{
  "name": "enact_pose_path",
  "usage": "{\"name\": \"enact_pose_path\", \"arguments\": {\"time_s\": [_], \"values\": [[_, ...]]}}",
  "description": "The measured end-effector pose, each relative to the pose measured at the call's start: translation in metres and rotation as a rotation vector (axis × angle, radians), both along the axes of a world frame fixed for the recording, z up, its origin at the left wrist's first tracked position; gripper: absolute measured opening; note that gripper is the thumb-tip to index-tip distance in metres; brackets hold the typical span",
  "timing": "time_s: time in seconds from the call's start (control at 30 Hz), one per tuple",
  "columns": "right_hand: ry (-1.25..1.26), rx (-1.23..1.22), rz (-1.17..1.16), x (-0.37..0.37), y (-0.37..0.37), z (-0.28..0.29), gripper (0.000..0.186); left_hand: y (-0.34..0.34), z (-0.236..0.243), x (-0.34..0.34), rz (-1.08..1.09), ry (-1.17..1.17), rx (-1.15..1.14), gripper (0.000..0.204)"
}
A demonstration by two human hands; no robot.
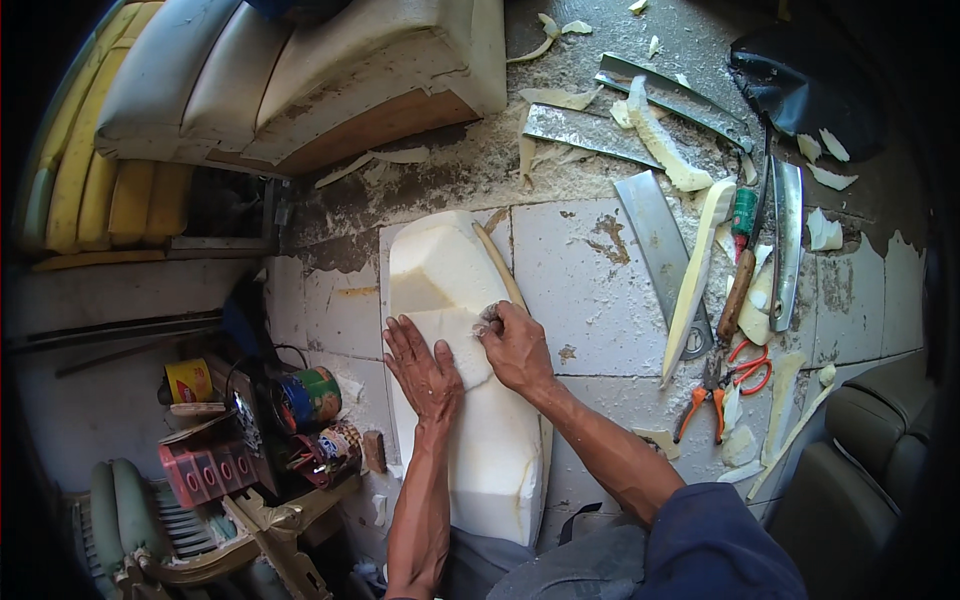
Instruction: The person shapes and attaches foam padding to a furniture component by hand and using a knife. They trim excess foam with the knife and apply adhesive from a container to secure the foam layers together.
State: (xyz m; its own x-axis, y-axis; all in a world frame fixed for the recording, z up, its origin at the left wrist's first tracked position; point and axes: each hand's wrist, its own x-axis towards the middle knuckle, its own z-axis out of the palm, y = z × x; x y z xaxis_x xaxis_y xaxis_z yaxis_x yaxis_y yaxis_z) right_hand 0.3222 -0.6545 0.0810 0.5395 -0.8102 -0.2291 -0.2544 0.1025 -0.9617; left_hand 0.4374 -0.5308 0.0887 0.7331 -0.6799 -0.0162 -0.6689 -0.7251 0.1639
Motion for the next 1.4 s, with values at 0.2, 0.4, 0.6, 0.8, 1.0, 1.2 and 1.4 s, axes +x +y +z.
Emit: {"name": "enact_pose_path", "arguments": {"time_s": [0.2,0.4,0.6,0.8,1.0,1.2,1.4], "values": [[0.034,-0.594,-0.016,0.003,0.037,0.017,0.05,0.0,-0.005,0.005,0.014,-0.008,0.06,0.072],[0.242,-0.601,0.218,0.012,0.042,-0.008,0.059,0.005,-0.005,0.008,-0.004,-0.011,0.097,0.07],[0.013,-0.362,-0.127,-0.007,0.035,-0.008,0.041,0.03,-0.013,0.057,0.457,0.338,-0.607,0.046],[0.042,-0.301,-0.138,0.001,0.017,0.003,0.025,0.025,0.004,0.08,0.666,0.699,-0.959,0.016],[0.078,-0.228,-0.102,0.004,0.011,0.001,0.024,0.029,-0.007,0.089,0.625,0.701,-0.946,0.018],[0.039,-0.22,-0.107,0.003,0.012,0.0,0.024,0.027,-0.009,0.075,0.417,0.084,-0.585,0.039],[-0.112,-0.194,-0.236,-0.013,0.015,-0.013,0.023,-0.022,0.018,-0.011,-0.16,-0.114,-0.159,0.065]]}}
